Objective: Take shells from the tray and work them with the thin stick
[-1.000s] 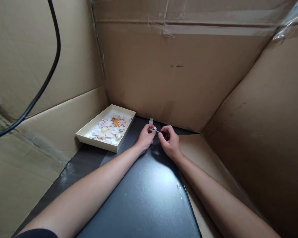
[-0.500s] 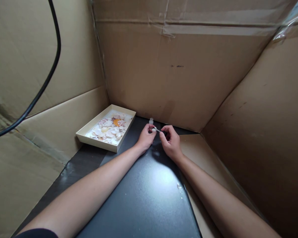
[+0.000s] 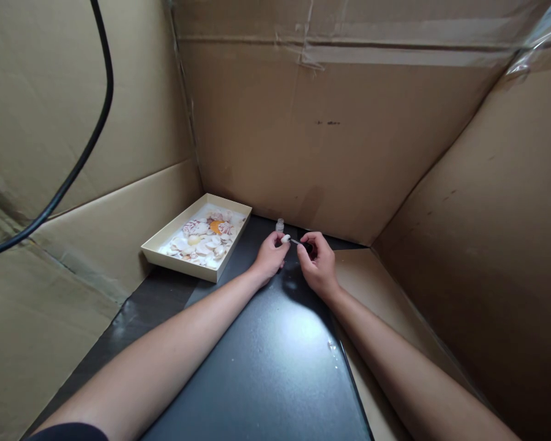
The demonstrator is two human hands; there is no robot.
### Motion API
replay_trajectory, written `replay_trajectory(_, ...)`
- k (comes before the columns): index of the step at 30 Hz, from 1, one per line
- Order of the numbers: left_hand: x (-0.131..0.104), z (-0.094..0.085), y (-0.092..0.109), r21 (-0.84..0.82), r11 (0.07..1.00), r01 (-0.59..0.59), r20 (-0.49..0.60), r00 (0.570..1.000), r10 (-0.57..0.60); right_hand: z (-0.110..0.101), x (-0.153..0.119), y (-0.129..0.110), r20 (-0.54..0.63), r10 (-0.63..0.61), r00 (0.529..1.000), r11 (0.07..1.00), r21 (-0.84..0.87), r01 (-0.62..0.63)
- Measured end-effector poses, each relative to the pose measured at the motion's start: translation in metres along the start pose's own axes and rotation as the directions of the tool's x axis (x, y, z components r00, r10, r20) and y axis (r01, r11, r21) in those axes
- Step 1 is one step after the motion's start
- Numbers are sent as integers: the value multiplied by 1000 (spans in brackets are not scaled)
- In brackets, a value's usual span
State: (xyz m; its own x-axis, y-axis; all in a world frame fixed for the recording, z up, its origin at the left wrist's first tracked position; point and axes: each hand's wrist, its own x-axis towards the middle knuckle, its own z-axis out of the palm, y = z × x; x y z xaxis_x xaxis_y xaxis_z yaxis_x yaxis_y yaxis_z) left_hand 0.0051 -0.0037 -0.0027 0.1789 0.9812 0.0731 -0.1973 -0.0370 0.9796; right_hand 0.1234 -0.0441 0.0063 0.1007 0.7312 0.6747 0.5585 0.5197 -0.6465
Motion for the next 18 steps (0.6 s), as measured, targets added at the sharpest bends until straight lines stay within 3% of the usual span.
replay_trajectory(18,-1,0,1,-1,1000,-4,1,1000,4,-1,0,-1,20,-10,1000,1000,2,10)
